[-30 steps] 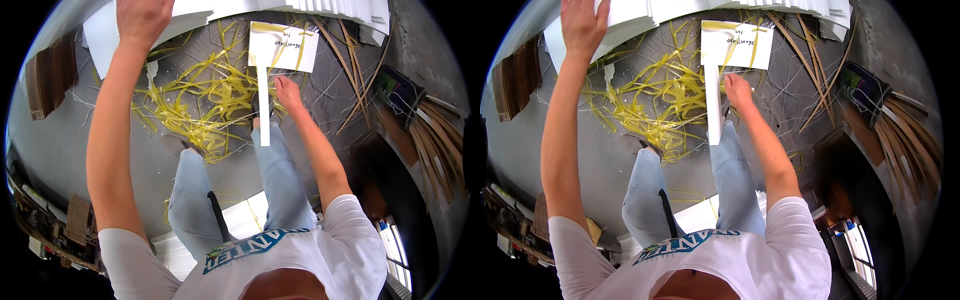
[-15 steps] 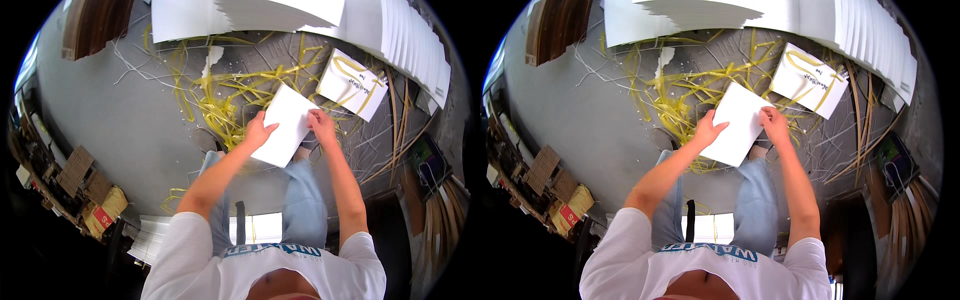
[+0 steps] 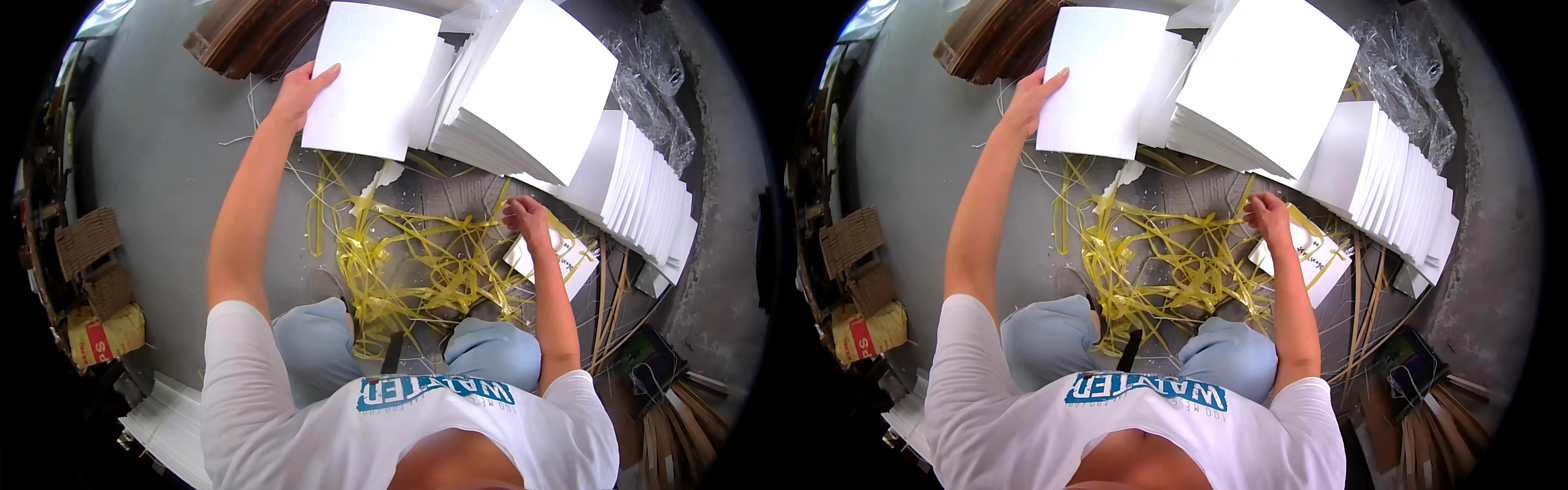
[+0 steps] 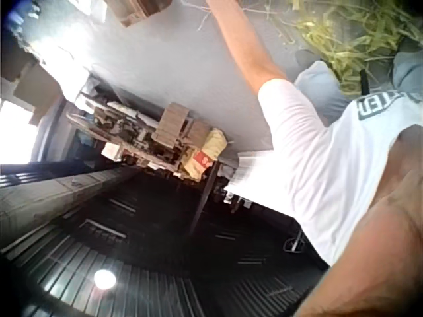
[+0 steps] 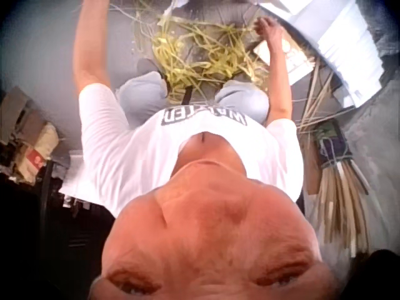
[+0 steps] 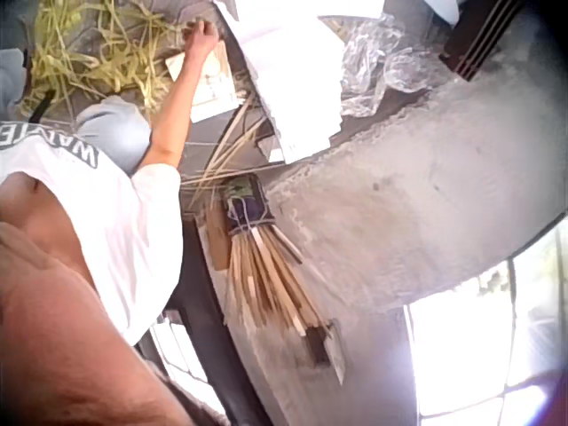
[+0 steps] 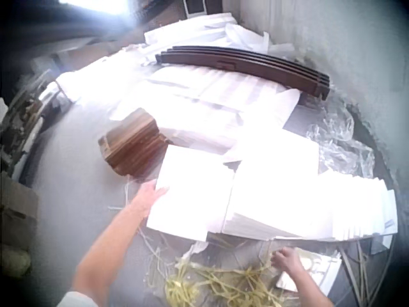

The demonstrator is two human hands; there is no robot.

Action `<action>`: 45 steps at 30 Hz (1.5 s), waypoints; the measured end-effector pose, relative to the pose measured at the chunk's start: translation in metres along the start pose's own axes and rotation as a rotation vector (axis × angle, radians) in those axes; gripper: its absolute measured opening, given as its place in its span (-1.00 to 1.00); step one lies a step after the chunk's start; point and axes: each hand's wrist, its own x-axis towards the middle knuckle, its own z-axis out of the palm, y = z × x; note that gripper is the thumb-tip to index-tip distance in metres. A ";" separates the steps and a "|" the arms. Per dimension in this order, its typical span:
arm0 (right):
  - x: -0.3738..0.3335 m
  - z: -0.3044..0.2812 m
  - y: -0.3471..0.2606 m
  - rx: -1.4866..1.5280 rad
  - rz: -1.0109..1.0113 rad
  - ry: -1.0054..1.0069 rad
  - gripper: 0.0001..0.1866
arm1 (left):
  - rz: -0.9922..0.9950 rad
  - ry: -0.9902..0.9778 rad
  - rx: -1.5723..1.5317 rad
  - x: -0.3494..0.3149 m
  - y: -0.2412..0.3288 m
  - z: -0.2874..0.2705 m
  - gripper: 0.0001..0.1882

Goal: The person gathers and stacks white foam sheets, then secures them with yellow straps. They handle the sheets by hand, aligning them and wrapping the straps around the bundles to hold them together.

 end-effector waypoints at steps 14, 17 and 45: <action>-0.016 0.162 -0.094 -0.889 -1.069 -0.277 -0.64 | 1.027 0.231 1.239 -0.081 -0.158 0.037 -0.71; 0.026 0.214 -0.121 -1.242 -1.306 -0.036 -0.53 | 0.910 -0.032 1.311 -0.073 -0.189 0.031 -0.78; -0.014 0.080 0.012 -1.203 -0.858 -0.008 -0.75 | 0.709 -0.529 1.279 -0.080 -0.184 0.049 -0.29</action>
